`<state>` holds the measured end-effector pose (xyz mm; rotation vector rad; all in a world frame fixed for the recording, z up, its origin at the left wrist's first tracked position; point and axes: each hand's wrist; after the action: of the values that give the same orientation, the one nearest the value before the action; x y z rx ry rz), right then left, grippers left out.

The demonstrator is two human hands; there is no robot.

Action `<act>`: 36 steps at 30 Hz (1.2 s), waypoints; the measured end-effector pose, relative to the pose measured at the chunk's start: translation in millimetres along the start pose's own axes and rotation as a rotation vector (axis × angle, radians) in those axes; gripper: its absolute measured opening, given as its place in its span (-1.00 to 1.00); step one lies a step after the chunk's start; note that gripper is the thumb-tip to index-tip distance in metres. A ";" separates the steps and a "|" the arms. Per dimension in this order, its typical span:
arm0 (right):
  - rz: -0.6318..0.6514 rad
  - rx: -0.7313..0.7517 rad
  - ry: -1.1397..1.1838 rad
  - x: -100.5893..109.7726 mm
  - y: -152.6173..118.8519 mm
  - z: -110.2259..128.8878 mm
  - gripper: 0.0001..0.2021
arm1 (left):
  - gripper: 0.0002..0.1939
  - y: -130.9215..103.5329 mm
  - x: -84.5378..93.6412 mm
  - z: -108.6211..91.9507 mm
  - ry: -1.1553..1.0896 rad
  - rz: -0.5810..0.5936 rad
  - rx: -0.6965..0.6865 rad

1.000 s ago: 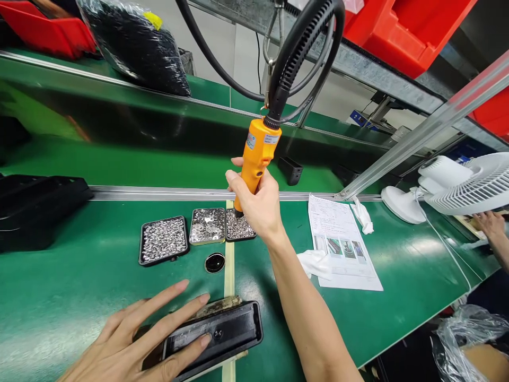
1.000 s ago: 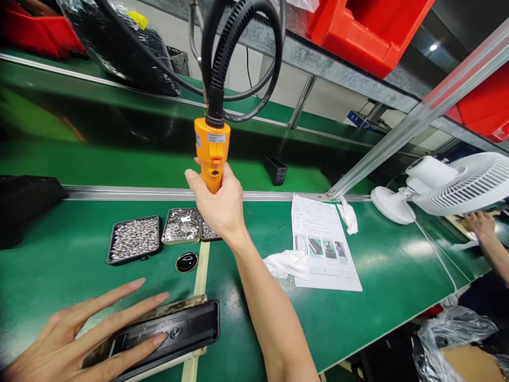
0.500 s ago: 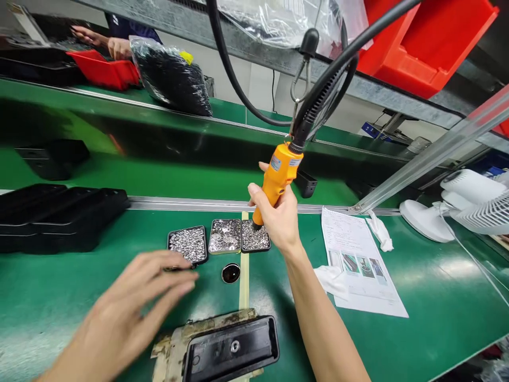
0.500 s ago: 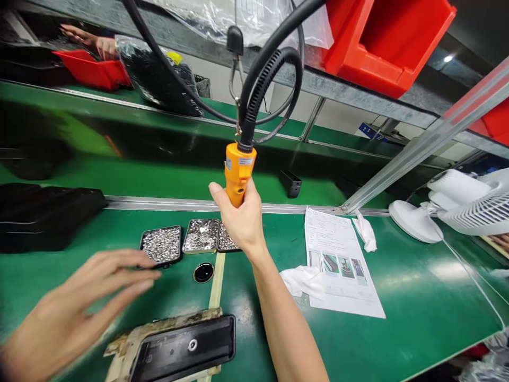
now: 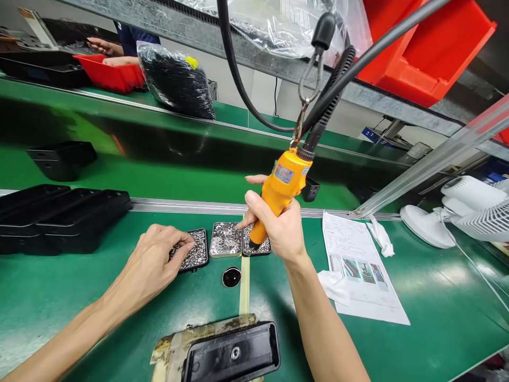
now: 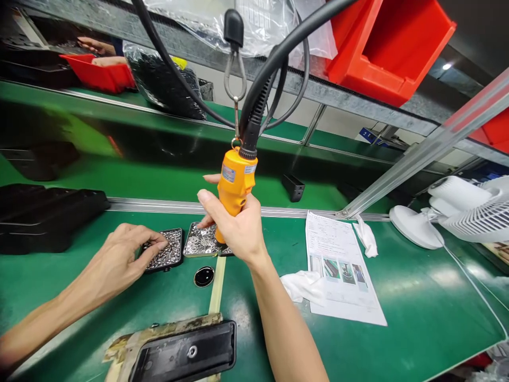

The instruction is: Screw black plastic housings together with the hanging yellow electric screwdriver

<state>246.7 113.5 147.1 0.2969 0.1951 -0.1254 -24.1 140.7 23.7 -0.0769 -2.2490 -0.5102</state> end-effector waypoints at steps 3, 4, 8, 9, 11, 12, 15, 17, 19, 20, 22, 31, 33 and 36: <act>-0.015 -0.030 0.105 -10.2 -10.0 10.3 -0.68 | -0.52 -14.6 5.7 -16.0 -0.131 -0.007 0.105; -0.030 -0.026 0.134 -14.4 -14.0 13.3 -0.70 | -0.51 -21.9 6.2 -23.6 -0.191 -0.002 0.128; -0.108 0.005 0.262 -31.6 -29.4 21.8 -0.77 | -0.55 -53.4 4.5 -59.5 -0.404 -0.026 0.127; -0.120 0.005 0.290 -35.4 -32.8 23.3 -0.78 | -0.59 -59.5 4.3 -67.6 -0.438 -0.043 0.108; -0.129 0.003 0.326 -41.7 -38.6 26.2 -0.80 | -0.70 -68.2 4.6 -80.0 -0.493 -0.066 0.059; -0.127 0.002 0.339 -44.2 -41.2 27.5 -0.80 | -0.74 -70.9 5.0 -83.9 -0.515 -0.072 0.039; -0.106 -0.009 0.374 -49.1 -48.1 30.4 -0.80 | -0.80 -75.4 4.5 -87.5 -0.555 -0.094 0.033; -0.081 -0.031 0.401 -50.9 -52.1 30.7 -0.81 | -0.81 -77.7 2.6 -86.2 -0.566 -0.115 0.062; -0.051 -0.064 0.406 -52.0 -55.3 29.4 -0.80 | -0.79 -79.9 0.3 -84.7 -0.578 -0.121 0.084; -0.038 -0.079 0.399 -52.4 -56.5 28.4 -0.78 | -0.79 -80.7 -0.7 -84.4 -0.585 -0.118 0.091; -0.021 -0.099 0.375 -52.8 -58.2 26.3 -0.74 | -0.78 -81.5 -1.6 -84.7 -0.595 -0.111 0.100; 0.003 -0.083 0.379 -51.5 -58.0 22.0 -0.73 | -0.83 -81.6 0.3 -88.6 -0.632 -0.091 0.131; 0.015 -0.075 0.390 -51.4 -58.0 21.5 -0.74 | -0.85 -81.8 0.8 -89.1 -0.636 -0.084 0.134; 0.040 -0.066 0.396 -52.6 -58.9 20.0 -0.76 | -0.88 -81.2 0.5 -91.0 -0.640 -0.091 0.127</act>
<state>190.0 56.5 160.5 0.2570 0.5840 -0.0186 22.4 31.1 50.5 -0.0805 -2.9173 -0.4270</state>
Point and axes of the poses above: each hand's wrist, its own y-axis towards the middle knuckle, its own x-axis out of the back of the hand, z = x × y, and after that the axes turned 7 degrees about -z, right-handed
